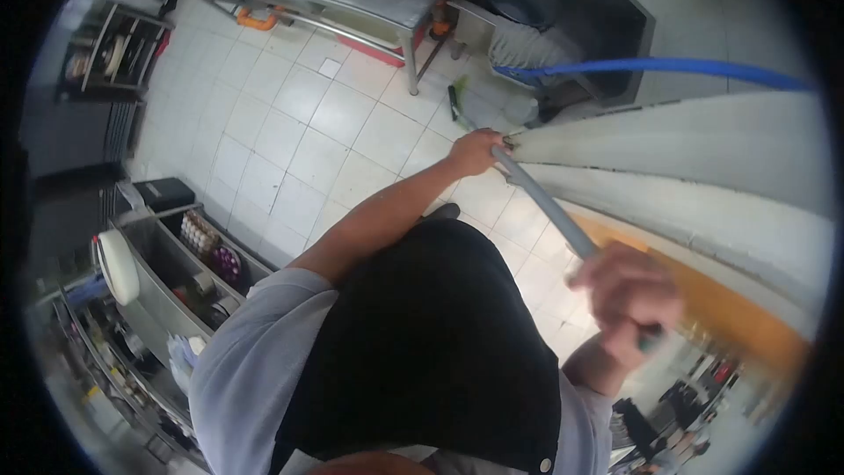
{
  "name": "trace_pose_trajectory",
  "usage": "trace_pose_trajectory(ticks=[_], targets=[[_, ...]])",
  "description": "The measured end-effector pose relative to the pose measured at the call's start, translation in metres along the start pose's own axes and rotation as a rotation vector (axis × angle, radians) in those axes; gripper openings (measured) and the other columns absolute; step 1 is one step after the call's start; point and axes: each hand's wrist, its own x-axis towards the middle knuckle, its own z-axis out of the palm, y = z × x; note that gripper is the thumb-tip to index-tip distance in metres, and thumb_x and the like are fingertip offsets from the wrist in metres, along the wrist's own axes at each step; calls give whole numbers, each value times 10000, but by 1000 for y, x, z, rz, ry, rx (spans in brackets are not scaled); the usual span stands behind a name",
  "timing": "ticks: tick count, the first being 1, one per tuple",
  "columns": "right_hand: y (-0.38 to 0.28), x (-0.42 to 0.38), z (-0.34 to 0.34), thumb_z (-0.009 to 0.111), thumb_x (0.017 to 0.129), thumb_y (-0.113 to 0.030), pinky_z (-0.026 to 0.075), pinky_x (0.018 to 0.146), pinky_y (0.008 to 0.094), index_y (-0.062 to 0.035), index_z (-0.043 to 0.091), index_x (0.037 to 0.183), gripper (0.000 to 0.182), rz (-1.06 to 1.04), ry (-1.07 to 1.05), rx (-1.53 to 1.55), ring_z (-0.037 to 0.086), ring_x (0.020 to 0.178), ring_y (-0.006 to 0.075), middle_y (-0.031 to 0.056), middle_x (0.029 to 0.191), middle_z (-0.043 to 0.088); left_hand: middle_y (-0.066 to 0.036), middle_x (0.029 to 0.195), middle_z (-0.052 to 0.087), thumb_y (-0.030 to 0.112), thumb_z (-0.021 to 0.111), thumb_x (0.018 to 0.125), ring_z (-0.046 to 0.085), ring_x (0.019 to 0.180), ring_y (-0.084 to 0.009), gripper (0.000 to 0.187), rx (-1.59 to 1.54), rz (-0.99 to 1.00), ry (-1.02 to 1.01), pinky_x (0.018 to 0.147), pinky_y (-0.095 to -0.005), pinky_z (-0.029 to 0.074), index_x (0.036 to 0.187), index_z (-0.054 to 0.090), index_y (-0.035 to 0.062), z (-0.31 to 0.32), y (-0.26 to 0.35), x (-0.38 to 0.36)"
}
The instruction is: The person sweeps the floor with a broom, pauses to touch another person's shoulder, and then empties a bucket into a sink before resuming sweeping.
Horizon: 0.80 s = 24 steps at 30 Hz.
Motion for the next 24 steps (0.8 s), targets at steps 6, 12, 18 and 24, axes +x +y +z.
trace_pose_trajectory(ticks=[6,12,18,24], targets=[[143,8,79,545,1055,-125,644,746,455,13,521,712,371,320,91,303,600,797,278,103,745,531,-135,1199,714,395,724,956,657,1197,-344,317,229,-515,71,1009,-453,533,1054,718,93,-79,-158,-104],[112,81,101,655,1053,-180,607,675,405,-13,529,659,446,187,-79,275,578,686,257,74,690,531,-192,959,688,303,760,955,670,965,-423,289,222,-401,425,855,-514,536,876,689,35,-171,-134,-106],[62,223,153,911,827,-297,399,504,353,-76,515,624,496,-149,-840,166,527,584,253,54,635,476,-173,976,690,324,789,934,684,929,-430,293,-102,-229,699,795,-515,531,902,696,48,-204,-93,-15],[116,282,232,876,803,-460,476,556,374,-59,524,644,557,68,-613,53,594,632,277,47,639,516,-154,1040,682,297,730,970,663,1029,-399,236,-102,-517,503,861,-507,540,916,687,72,-279,-168,-14]])
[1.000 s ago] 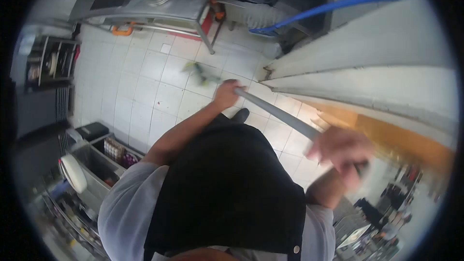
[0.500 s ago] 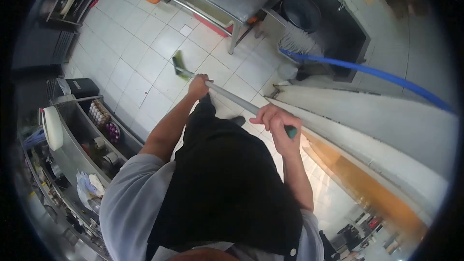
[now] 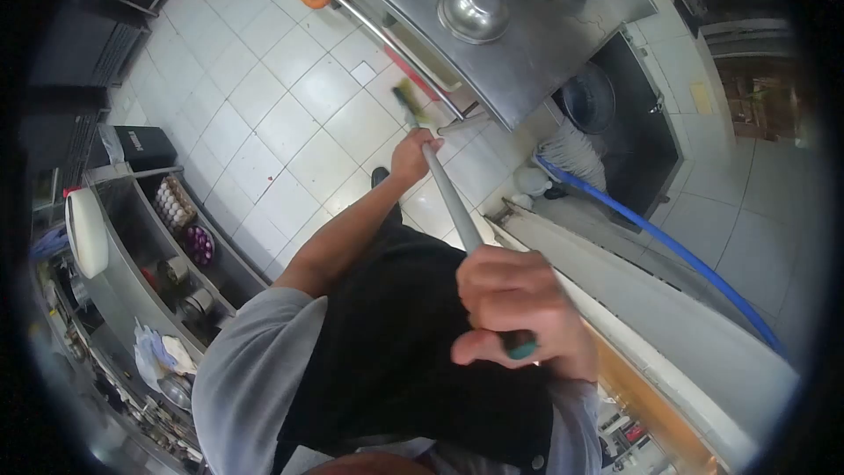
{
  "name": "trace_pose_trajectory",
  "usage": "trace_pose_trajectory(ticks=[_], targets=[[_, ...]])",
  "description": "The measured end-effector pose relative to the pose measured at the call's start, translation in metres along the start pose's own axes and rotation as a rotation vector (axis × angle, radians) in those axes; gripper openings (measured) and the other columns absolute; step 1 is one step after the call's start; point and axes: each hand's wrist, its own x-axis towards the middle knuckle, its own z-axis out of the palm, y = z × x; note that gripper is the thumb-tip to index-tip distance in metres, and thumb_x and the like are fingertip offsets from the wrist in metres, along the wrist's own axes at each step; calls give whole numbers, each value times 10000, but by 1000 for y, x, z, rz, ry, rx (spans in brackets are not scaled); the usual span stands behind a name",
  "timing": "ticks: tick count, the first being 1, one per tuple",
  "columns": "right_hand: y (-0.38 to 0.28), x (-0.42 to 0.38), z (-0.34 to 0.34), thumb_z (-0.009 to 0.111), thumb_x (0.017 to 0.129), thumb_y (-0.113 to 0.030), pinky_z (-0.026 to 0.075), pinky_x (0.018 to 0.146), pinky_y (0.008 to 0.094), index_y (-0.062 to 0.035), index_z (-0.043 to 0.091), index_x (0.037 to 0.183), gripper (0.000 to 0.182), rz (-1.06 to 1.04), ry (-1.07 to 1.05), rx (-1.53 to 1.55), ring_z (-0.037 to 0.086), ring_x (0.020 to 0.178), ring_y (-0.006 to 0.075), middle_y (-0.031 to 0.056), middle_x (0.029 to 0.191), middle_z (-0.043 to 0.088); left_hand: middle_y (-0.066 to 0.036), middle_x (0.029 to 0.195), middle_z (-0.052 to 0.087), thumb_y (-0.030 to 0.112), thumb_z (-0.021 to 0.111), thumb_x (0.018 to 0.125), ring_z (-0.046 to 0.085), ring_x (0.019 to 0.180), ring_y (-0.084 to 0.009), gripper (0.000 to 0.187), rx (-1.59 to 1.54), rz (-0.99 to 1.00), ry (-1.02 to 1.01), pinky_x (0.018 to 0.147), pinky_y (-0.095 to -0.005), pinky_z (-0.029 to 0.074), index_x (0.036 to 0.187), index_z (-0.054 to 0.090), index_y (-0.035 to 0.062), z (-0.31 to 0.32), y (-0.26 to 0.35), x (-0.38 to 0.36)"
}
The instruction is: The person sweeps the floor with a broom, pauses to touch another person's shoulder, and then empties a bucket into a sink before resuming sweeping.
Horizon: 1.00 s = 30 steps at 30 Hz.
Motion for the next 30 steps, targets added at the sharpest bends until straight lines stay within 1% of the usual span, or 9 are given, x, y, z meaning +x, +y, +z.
trace_pose_trajectory(ticks=[3,8,12,15,16,18,23,25,30], targets=[[-7,21,-22,799,903,-579,547,519,349,-78,538,584,649,-198,5,76,634,594,255,22,592,554,-160,1050,682,286,717,976,665,1023,-402,225,-41,64,83,869,-500,543,922,688,70,-14,14,10],[-1,74,-10,971,686,-280,493,604,403,-50,569,689,464,-130,-174,6,626,719,281,66,726,561,-138,1111,696,280,753,943,675,1072,-386,189,-100,87,42,888,-479,551,976,727,95,-35,-13,59],[91,91,35,829,933,-308,545,679,439,-18,504,694,497,-12,3,74,632,716,334,106,733,573,-149,1053,702,279,765,922,669,1007,-386,200,158,57,215,862,-511,542,936,710,86,-77,-128,75],[87,97,32,813,946,-317,550,686,439,-16,503,685,505,-32,10,122,633,717,324,103,724,571,-161,1047,700,246,754,923,667,1017,-396,180,111,-161,243,868,-501,543,968,705,79,-103,-120,70],[72,97,13,874,815,-80,495,703,391,-10,578,738,314,-23,-47,110,631,808,322,124,802,589,-161,1047,700,246,754,923,667,1017,-396,180,108,-166,246,868,-501,543,968,705,79,-97,-113,69],[27,95,-19,876,842,-122,514,690,393,-9,636,784,271,-84,-45,105,674,821,323,135,820,630,-161,1071,691,168,756,875,662,1064,-414,199,-35,75,346,900,-507,540,1035,709,59,-70,-86,77],[-62,113,-116,878,876,-208,571,696,413,-36,733,960,240,421,-888,363,720,792,261,146,887,711,-153,1084,734,92,746,765,671,1101,-419,309,16,369,-169,948,-483,547,1074,751,92,-35,29,55],[-54,119,-97,882,863,-212,582,708,410,-33,736,910,236,-163,-747,93,724,785,241,136,879,711,-145,1141,745,150,763,768,675,1134,-414,371,199,361,-584,994,-462,551,1137,767,115,-44,53,51],[70,100,-27,683,803,52,573,724,423,22,650,746,72,-3,-127,183,694,763,332,135,779,678,-183,1109,738,225,758,830,705,1053,-417,245,187,17,-224,896,-510,554,1023,740,76,-62,-113,57]])
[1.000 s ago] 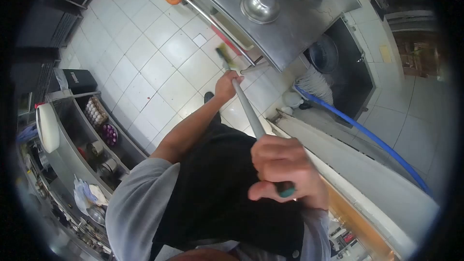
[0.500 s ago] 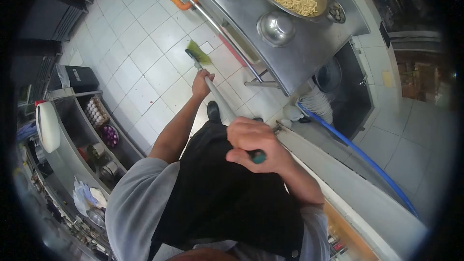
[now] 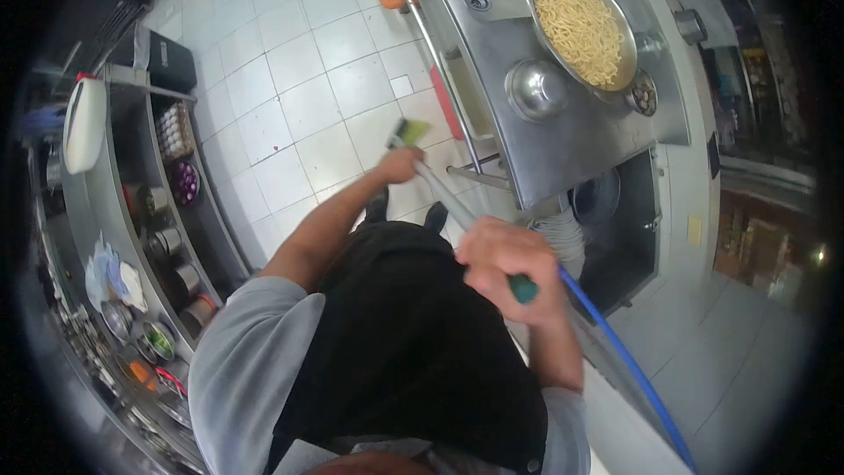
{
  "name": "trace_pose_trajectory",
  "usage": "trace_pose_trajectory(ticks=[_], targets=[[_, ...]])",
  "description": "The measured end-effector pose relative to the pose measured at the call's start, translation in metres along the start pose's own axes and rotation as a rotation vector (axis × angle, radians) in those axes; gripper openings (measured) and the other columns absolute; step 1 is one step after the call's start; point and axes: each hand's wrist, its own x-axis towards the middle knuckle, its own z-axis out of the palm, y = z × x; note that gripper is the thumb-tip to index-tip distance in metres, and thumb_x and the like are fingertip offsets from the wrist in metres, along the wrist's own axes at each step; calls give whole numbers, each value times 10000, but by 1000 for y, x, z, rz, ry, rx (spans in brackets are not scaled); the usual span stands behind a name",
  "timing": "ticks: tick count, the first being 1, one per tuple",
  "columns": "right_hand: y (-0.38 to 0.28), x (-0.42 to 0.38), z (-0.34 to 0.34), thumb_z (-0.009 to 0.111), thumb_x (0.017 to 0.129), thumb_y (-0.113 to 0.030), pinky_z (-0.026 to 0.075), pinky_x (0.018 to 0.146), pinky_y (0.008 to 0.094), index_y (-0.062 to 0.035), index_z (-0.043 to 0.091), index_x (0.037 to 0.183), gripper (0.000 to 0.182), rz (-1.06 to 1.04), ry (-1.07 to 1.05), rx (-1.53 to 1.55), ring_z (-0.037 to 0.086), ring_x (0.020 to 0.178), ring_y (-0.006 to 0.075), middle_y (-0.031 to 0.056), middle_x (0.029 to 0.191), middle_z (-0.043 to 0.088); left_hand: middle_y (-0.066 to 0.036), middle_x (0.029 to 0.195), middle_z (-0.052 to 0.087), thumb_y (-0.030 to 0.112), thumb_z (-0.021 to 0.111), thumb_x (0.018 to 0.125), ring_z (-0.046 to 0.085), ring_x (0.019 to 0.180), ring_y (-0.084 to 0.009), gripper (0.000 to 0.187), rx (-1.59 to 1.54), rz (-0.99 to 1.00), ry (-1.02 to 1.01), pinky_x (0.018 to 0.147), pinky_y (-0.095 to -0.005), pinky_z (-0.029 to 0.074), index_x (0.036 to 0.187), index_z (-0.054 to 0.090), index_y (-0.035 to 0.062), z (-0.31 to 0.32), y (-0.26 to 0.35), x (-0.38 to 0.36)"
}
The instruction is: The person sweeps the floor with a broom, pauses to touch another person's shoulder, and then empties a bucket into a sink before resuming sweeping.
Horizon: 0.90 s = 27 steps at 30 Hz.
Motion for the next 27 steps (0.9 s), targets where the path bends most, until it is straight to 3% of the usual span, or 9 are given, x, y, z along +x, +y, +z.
trace_pose_trajectory(ticks=[5,8,12,13,17,20,22,24,27], targets=[[55,-13,-8,682,796,50,572,715,448,37,624,715,101,-104,-9,28,676,729,336,144,744,649,-205,1028,695,312,754,927,682,999,-424,265,42,-211,460,888,-505,548,943,715,51,-59,-38,-12],[19,-40,-47,696,884,-29,581,706,459,31,652,738,163,-180,-41,16,683,724,342,140,738,645,-208,997,678,329,771,915,663,996,-424,316,43,-53,594,881,-503,542,889,682,27,-52,18,-15],[-21,-41,-124,687,1033,-450,622,653,402,6,665,957,463,-416,-413,244,705,754,352,157,854,661,-176,839,654,300,803,899,647,821,-419,304,62,5,746,759,-523,516,837,666,36,-21,123,-52],[-28,-40,-132,687,1033,-450,622,653,402,6,665,957,463,-416,-440,257,705,754,352,157,854,661,-173,839,654,314,795,908,646,814,-418,315,85,-20,745,752,-524,515,842,665,35,-7,137,-63],[-32,-35,-154,691,956,-652,594,529,377,-57,568,1081,621,-159,-185,454,662,720,304,119,873,594,-165,864,667,320,779,905,667,850,-414,299,-11,-272,675,776,-531,529,866,673,43,48,190,-133],[15,-19,-144,570,1031,-644,541,509,362,-80,526,1044,566,65,-269,536,621,653,278,100,795,588,-157,935,692,294,748,889,690,917,-411,238,-35,-498,522,817,-534,548,911,698,62,88,195,-179],[52,-12,-101,530,1121,-408,555,575,382,-43,549,1004,383,231,-303,579,640,696,273,96,774,569,-153,1037,730,233,728,833,709,1031,-387,216,-92,-743,364,881,-531,560,984,737,79,141,171,-199],[84,-12,-62,553,1095,-186,553,625,383,-9,574,868,289,362,-388,439,664,748,281,133,815,621,-164,1071,729,211,712,822,707,1057,-385,217,-157,-861,353,889,-525,561,996,745,87,191,145,-211],[74,-20,-20,598,1024,-93,533,626,378,-3,534,699,344,326,-599,365,656,731,276,138,777,632,-201,1084,711,239,715,835,696,1062,-392,204,-216,-976,398,882,-533,556,988,753,110,229,120,-200]])
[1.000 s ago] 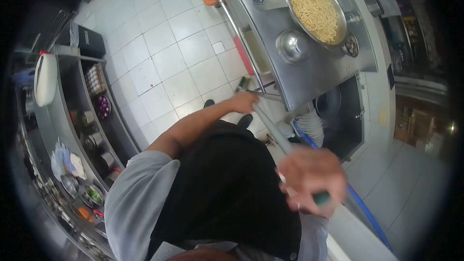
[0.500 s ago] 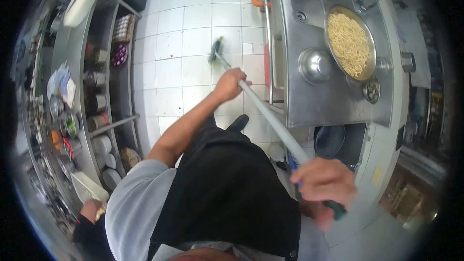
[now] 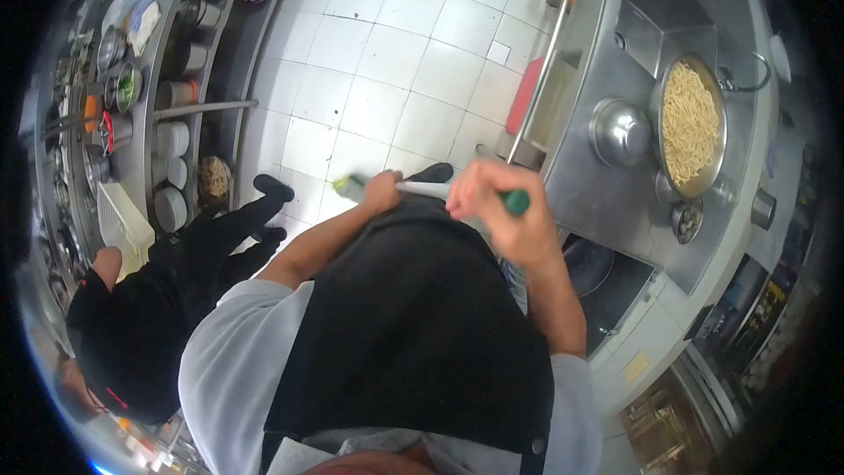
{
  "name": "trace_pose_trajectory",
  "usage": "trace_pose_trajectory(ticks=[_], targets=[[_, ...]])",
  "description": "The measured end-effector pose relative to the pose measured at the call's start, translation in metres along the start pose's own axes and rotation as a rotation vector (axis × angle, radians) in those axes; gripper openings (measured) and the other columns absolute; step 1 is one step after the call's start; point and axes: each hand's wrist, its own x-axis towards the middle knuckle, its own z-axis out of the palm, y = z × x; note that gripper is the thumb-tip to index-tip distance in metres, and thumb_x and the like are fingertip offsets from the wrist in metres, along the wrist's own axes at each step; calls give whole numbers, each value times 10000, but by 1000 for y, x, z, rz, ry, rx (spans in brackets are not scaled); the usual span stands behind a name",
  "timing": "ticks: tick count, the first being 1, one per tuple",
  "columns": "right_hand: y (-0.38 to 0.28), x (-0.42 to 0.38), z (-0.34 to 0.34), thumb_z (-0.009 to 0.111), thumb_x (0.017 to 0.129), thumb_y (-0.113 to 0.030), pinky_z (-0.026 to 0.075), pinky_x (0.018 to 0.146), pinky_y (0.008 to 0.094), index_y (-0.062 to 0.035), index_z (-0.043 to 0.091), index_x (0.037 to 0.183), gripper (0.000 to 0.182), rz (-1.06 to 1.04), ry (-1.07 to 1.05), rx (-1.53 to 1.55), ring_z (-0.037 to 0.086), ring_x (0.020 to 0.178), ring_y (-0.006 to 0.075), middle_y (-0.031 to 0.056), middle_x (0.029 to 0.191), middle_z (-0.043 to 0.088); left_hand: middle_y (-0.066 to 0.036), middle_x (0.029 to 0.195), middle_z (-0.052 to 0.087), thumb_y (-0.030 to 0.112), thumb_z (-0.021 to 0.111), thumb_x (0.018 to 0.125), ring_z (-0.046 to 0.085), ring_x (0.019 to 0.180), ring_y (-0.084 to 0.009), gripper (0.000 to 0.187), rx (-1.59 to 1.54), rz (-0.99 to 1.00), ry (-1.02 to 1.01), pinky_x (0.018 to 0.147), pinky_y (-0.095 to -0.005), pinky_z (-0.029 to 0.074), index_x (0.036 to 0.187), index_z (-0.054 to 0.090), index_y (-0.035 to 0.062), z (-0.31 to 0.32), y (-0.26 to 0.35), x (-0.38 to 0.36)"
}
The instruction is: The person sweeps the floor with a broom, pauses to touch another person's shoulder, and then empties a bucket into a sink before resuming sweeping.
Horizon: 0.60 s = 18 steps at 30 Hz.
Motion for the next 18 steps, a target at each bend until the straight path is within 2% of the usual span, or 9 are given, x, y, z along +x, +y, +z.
trace_pose_trajectory(ticks=[1,2,3,4,6,10,12,16,18], targets=[[-9,1,2,598,1024,-93,533,626,378,-3,534,699,344,6,-10,0,656,731,276,138,777,632,-204,1062,705,273,718,862,691,1037,-400,202,-49,39,119,867,-543,553,971,747,106,4,8,14],[-26,-2,4,655,1020,-179,521,616,375,-12,523,673,408,-113,-36,-61,639,696,265,123,732,608,-206,1040,699,307,721,890,686,1012,-408,216,-98,76,234,852,-552,549,955,741,102,8,17,27],[-38,-7,5,713,1016,-266,510,606,373,-21,511,647,487,-234,-63,-122,621,661,255,107,687,584,-207,1022,692,334,716,916,679,994,-415,249,-134,138,272,839,-557,544,937,730,85,-1,32,39],[-44,-13,6,713,1016,-266,510,606,373,-21,511,647,487,-230,-71,-122,621,661,255,107,687,584,-207,1005,686,361,711,943,672,976,-422,292,-168,204,313,826,-562,538,919,719,69,-20,54,53],[-60,-27,9,770,962,-483,514,599,377,-30,521,635,612,-351,31,-251,597,614,243,69,635,524,-199,985,691,338,720,948,669,970,-425,302,-256,213,529,806,-552,534,888,713,43,-56,103,99],[-93,-46,-2,747,938,-588,532,596,388,-31,577,648,651,-452,-28,-430,620,615,254,73,643,558,-200,932,688,317,738,935,664,963,-425,308,-364,341,590,791,-538,527,844,702,25,-113,140,104],[-112,-58,-19,631,1037,-568,590,600,383,-34,611,740,612,-622,-109,-330,657,671,273,73,655,573,-201,874,668,340,756,931,641,893,-432,364,-334,582,584,802,-528,510,795,657,18,-133,136,77],[-132,-43,-14,697,988,-579,547,559,404,-10,668,707,636,-540,-158,-87,664,634,290,88,674,627,-210,827,655,379,761,936,645,869,-431,421,-208,387,472,784,-523,508,759,642,15,-133,85,7],[-107,-6,-5,714,1010,-486,548,587,409,9,681,745,562,-360,-71,50,665,649,279,116,712,652,-217,821,648,395,767,930,644,847,-440,447,-262,201,488,766,-545,503,741,632,13,-117,37,-21]])
